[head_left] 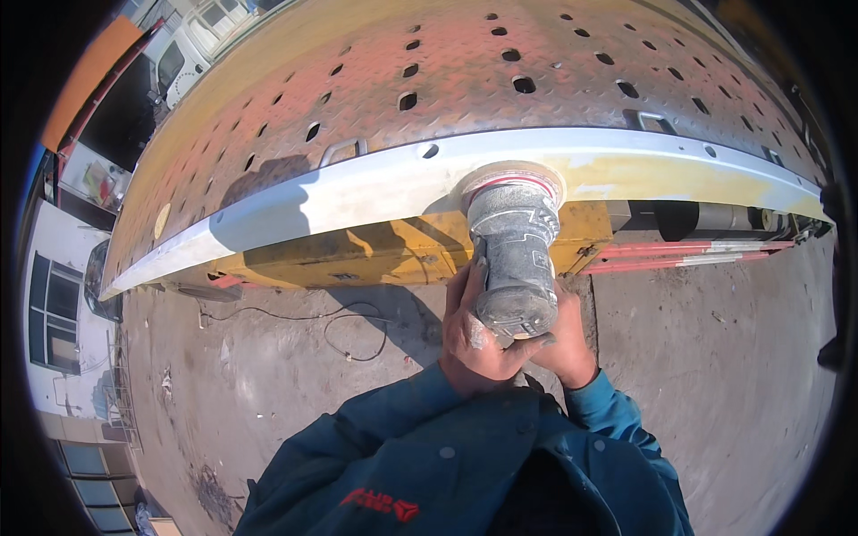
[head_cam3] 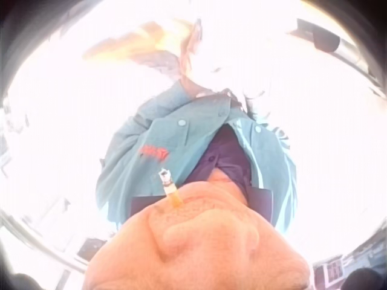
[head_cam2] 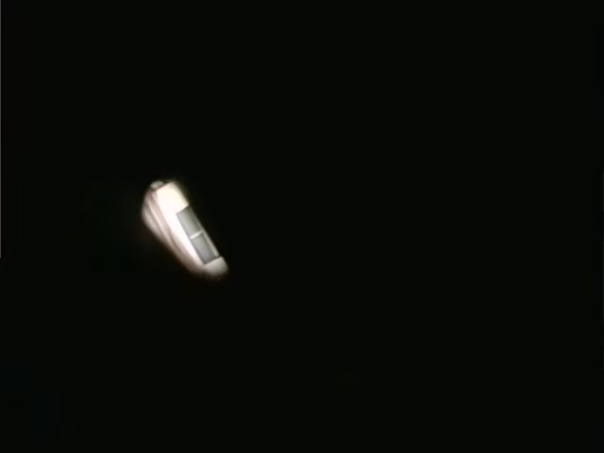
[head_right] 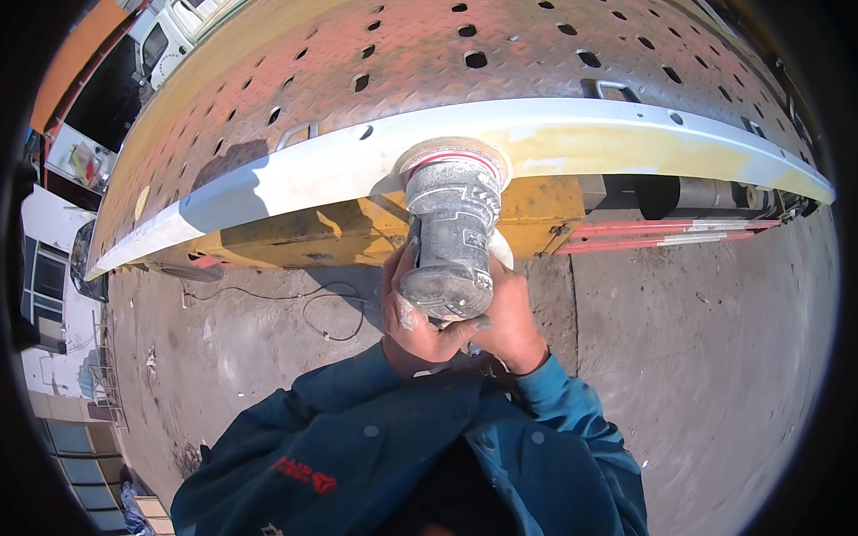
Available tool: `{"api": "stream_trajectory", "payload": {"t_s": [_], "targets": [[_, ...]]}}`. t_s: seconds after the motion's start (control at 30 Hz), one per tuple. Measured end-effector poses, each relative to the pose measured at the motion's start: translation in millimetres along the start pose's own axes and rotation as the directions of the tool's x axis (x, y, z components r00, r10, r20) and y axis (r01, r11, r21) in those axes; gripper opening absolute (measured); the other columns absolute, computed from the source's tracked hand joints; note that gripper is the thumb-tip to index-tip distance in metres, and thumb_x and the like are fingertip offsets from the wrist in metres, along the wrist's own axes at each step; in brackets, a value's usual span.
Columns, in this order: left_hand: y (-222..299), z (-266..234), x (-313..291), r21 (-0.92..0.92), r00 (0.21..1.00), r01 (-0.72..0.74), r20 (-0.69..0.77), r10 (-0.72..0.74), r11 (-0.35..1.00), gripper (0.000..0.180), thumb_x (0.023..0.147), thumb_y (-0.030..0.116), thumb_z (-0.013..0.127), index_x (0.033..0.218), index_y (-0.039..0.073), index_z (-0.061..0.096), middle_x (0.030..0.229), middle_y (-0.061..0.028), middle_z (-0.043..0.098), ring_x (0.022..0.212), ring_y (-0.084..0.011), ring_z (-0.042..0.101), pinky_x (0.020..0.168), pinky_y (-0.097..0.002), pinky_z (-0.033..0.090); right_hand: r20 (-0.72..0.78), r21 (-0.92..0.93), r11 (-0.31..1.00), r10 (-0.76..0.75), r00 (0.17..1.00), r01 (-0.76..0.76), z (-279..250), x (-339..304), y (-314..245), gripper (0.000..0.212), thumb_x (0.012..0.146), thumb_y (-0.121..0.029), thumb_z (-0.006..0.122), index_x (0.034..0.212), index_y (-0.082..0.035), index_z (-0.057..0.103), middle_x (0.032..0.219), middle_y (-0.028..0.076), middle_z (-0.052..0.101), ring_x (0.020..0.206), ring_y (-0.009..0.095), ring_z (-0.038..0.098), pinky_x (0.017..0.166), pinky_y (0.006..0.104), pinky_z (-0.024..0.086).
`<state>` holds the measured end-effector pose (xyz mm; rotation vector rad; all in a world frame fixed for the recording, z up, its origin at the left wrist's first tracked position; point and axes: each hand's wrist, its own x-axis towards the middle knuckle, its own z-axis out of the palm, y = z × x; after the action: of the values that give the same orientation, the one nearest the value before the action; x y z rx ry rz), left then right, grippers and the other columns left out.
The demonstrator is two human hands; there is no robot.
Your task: The person uses an orbital sander to smooth the surface of a white car bumper resting on a yellow metal workbench. The person moves the sander along the length of the bumper, occasionally adjusting grip and position.
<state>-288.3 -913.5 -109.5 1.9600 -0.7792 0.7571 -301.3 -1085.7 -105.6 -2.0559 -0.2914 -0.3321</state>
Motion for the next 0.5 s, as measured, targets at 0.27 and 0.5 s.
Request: {"api": "stream_trajectory", "payload": {"t_s": [0.27,0.5], "targets": [[13.7,3.8,9.5,0.024,1.000,0.002,-0.016,-0.001,1.000,0.119,0.085,0.051,0.099,0.166,-0.009,0.036,0.158,-0.0384,0.054,0.139,-0.0595,0.059,0.112,-0.0646,0.054,0.018,0.075,0.997,0.014,1.000,-0.015,-17.2,4.2,-0.1,0.064,0.079,-0.029,0.092,0.135,-0.005,0.073,0.120,0.024,0.080,0.107,0.048,0.078,0.091,0.0497,0.065],[16.2,28.8,-17.1,-0.055,0.968,0.253,0.005,-0.253,0.966,0.125,0.079,0.061,0.098,0.165,-0.007,0.040,0.159,-0.0296,0.053,0.145,-0.0485,0.054,0.122,-0.0592,0.046,0.025,0.021,0.999,-0.032,0.999,0.031,-21.7,-6.0,25.7,0.067,0.081,-0.028,0.091,0.138,0.000,0.069,0.119,0.025,0.080,0.101,0.049,0.079,0.088,0.0510,0.065]]}}
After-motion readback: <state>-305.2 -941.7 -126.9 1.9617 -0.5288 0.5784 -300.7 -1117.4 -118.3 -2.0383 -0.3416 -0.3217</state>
